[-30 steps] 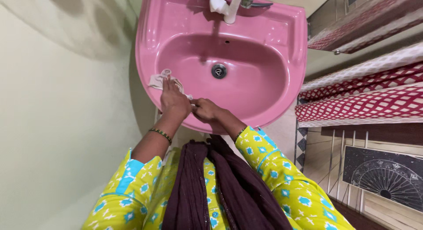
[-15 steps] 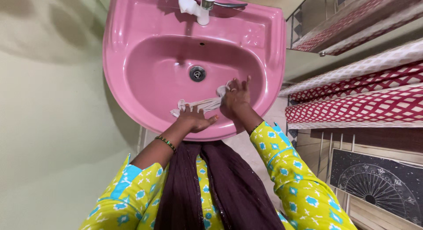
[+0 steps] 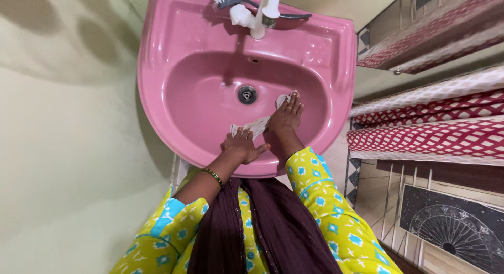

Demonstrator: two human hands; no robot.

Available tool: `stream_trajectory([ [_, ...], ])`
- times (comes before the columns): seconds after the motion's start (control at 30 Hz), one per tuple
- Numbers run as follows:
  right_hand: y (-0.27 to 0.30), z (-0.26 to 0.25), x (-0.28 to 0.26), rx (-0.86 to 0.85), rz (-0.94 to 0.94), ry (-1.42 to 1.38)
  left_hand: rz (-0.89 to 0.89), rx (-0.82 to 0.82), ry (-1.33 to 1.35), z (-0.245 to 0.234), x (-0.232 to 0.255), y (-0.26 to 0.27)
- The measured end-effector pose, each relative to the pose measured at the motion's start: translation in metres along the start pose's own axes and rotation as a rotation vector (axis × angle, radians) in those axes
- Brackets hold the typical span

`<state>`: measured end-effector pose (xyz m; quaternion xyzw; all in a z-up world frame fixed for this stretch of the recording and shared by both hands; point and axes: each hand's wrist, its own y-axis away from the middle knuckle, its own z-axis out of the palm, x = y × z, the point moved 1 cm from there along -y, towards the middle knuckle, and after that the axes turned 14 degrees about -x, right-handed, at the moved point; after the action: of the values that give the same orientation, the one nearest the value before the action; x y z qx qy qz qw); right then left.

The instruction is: The person wipes the interior and rim of a pink bathroom sink using a white cloth. They repeatedly rub the basin, faucet area, and drain with the cloth, occasionally refolding it to continue cleaning.

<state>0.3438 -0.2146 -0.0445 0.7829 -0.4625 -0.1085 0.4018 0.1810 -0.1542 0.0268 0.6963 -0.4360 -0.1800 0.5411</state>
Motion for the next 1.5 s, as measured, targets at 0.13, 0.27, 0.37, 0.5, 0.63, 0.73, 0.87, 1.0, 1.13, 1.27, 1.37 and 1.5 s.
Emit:
stream_trajectory([
  [0.13,-0.028,0.008,-0.025,0.169,-0.130,-0.226,-0.101,0.017,-0.071,-0.016,-0.033,0.004],
  [0.27,-0.048,0.005,-0.056,0.104,-0.203,-0.328,-0.182,0.025,-0.105,-0.031,-0.065,0.011],
  [0.37,-0.073,0.014,-0.089,0.143,-0.268,-0.436,-0.229,0.029,-0.193,-0.040,-0.080,0.014],
  [0.5,-0.096,0.028,-0.154,0.340,-0.485,-0.422,-0.222,0.036,-0.244,-0.037,-0.099,0.015],
  [0.63,-0.070,0.033,-0.226,0.251,-0.912,-0.541,-0.208,-0.006,-0.261,-0.024,-0.112,-0.002],
  [0.73,-0.056,0.033,-0.225,0.172,-1.210,-0.530,-0.203,0.031,-0.252,-0.018,-0.114,-0.002],
  [0.87,-0.033,0.030,-0.191,0.036,-1.235,-0.314,-0.147,-0.019,-0.218,-0.025,-0.100,0.025],
  [1.0,-0.002,0.007,-0.158,-0.009,-1.119,-0.069,-0.076,-0.130,-0.153,-0.026,-0.077,0.037],
  [1.13,0.027,0.003,-0.123,0.033,-0.826,0.105,-0.043,-0.140,0.039,-0.023,-0.062,0.028],
  [1.27,0.009,0.015,-0.072,0.105,-0.547,0.160,0.076,-0.109,-0.092,-0.015,-0.046,0.013],
  [1.37,-0.006,0.010,-0.019,0.197,-0.312,0.301,0.101,-0.095,0.011,-0.007,-0.034,0.001],
  [1.5,0.020,0.005,0.020,0.063,-0.156,0.286,0.250,-0.088,0.002,0.003,-0.019,-0.015],
])
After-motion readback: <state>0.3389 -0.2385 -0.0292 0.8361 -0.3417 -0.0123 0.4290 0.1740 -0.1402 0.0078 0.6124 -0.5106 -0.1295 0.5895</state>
